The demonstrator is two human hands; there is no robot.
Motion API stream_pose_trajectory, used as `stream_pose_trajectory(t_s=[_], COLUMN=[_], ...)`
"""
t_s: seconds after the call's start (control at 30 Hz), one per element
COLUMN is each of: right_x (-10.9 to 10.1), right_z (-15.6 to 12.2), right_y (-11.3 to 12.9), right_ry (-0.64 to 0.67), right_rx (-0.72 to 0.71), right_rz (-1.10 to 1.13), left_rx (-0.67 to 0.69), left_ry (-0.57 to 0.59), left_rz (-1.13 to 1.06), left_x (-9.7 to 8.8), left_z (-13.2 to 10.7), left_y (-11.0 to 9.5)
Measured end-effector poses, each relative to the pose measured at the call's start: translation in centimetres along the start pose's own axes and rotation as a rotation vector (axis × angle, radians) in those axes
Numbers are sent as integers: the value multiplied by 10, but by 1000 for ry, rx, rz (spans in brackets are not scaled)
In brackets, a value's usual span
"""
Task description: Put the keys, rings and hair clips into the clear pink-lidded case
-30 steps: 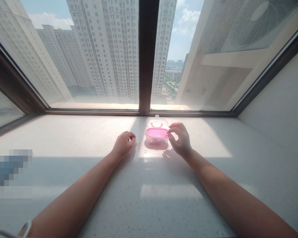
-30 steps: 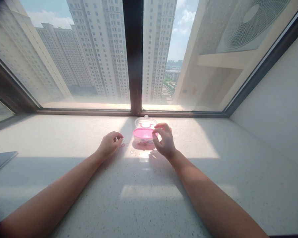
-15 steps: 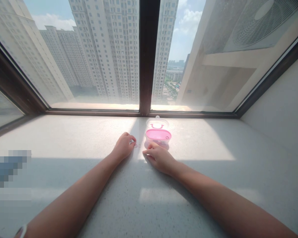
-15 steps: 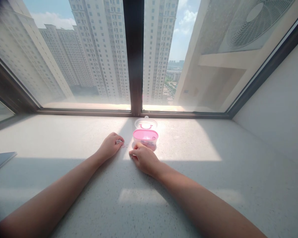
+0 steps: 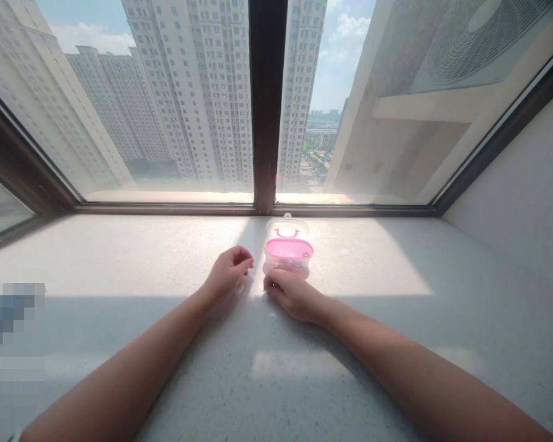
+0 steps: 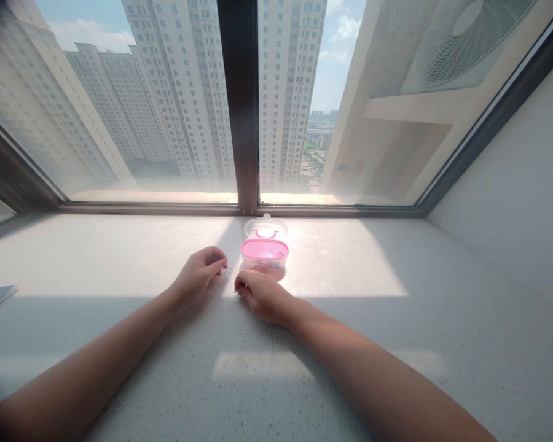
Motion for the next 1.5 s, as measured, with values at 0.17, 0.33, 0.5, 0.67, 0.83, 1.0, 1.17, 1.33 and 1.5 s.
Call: stream_pose_trajectory(t_s=[0.17,0.33,0.5,0.67,0.83,1.0,1.17,1.33,1.5], right_x=[-5,-9,-10,-11,-8,-4,-2,-3,-5], right_z=[3,6,6,6,5,5,4,4,6], right_y=[-8,-18,-18,-16,-22,-28,-28,-28,-24], right_ry=[-2,-19,2,39,72,90,103,111,115], right_rx=[159,394,455,489,549,558,508,498,527], right_rz=[240,537,620,598,617,673,685,675,650], left_rx=[-276,-287,-299,-273,-299,-292,-237,-239,-233], left_ry=[271,376,425,492,480,491,554,580,601], left_rz=[-326,-346,-335,-259,-227,-234,-210,-188,-174], left_x=[11,11,10,10,13,15,14,12,11], left_z=[-12,-11,-8,-6,-7,-8,-6,-6,-6], left_y=[-4,-2,0,1,-2,0,5,4,2])
Point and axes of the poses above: each hand's wrist, its own z-axis towards the middle knuckle, its own x-axis out of the palm, y = z × x, the point moved 1 cm from there along z, towards the middle knuckle, and after that the axes turned 11 degrees about -y, right-handed, at the moved point
